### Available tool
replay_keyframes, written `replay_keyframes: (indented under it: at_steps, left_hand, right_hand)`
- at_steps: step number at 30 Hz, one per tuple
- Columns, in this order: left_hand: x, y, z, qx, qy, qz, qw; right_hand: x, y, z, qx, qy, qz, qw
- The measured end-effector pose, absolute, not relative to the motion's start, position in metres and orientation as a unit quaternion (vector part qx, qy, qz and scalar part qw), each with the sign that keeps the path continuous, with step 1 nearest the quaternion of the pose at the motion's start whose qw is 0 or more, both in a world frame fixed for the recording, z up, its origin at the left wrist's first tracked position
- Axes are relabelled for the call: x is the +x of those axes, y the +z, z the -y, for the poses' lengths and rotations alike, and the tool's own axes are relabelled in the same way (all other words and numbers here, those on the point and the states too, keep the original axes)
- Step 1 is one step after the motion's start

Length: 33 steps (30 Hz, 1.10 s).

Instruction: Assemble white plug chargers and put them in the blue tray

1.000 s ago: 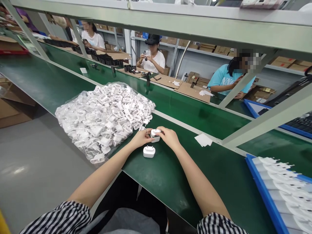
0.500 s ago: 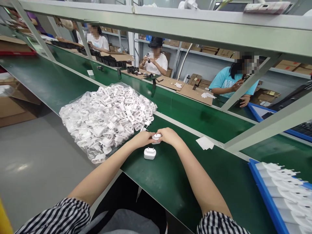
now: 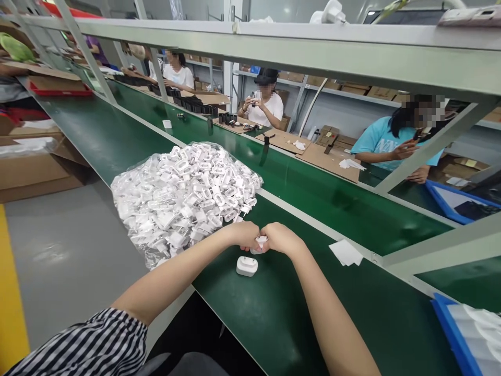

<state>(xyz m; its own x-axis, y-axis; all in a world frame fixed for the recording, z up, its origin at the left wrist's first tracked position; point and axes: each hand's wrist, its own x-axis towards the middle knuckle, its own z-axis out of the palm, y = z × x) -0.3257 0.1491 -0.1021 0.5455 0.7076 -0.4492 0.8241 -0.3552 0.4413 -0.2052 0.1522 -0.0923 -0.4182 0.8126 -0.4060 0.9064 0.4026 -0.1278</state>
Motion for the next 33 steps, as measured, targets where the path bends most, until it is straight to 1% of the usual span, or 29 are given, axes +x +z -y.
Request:
replay_keyframes:
  at_steps: [4,8,12,16,19,22,25,28,32,33]
  left_hand:
    - [-0.320,-0.106,-0.145,0.821,-0.087,-0.485,0.289]
    - [-0.323,-0.116,-0.137,0.825,-0.023,-0.514,0.235]
    - [-0.337,-0.115,-0.133,0.824,0.003,-0.516,0.236]
    - [-0.352,-0.111,-0.140,0.780,0.028,-0.598,0.185]
    - [-0.351,-0.118,-0.148,0.748,0.062,-0.641,0.162]
    - [-0.343,-0.131,-0.153,0.733,0.101,-0.653,0.160]
    - [-0.340,-0.140,-0.156,0.726,0.137,-0.653,0.166]
    - [-0.345,-0.144,-0.156,0.727,0.175,-0.638,0.184]
    - [-0.348,-0.141,-0.153,0.746,0.225,-0.577,0.244]
    - [-0.345,-0.139,-0.152,0.752,0.230,-0.553,0.274]
  right_hand:
    - [-0.207,-0.094,-0.154,0.525,-0.173,-0.820,0.146]
    - [-0.207,-0.095,-0.152,0.518,-0.145,-0.833,0.128]
    - [-0.204,-0.094,-0.145,0.534,-0.138,-0.825,0.123]
    - [-0.190,-0.094,-0.127,0.590,-0.131,-0.788,0.122]
    - [-0.174,-0.094,-0.109,0.612,-0.168,-0.767,0.096]
    - [-0.157,-0.089,-0.098,0.628,-0.214,-0.748,0.036]
    - [-0.143,-0.083,-0.098,0.645,-0.214,-0.732,-0.058]
    - [-0.137,-0.089,-0.110,0.625,-0.215,-0.735,-0.153]
    - [-0.141,-0.113,-0.128,0.593,-0.272,-0.715,-0.251]
    - [-0.144,-0.119,-0.131,0.574,-0.291,-0.716,-0.271]
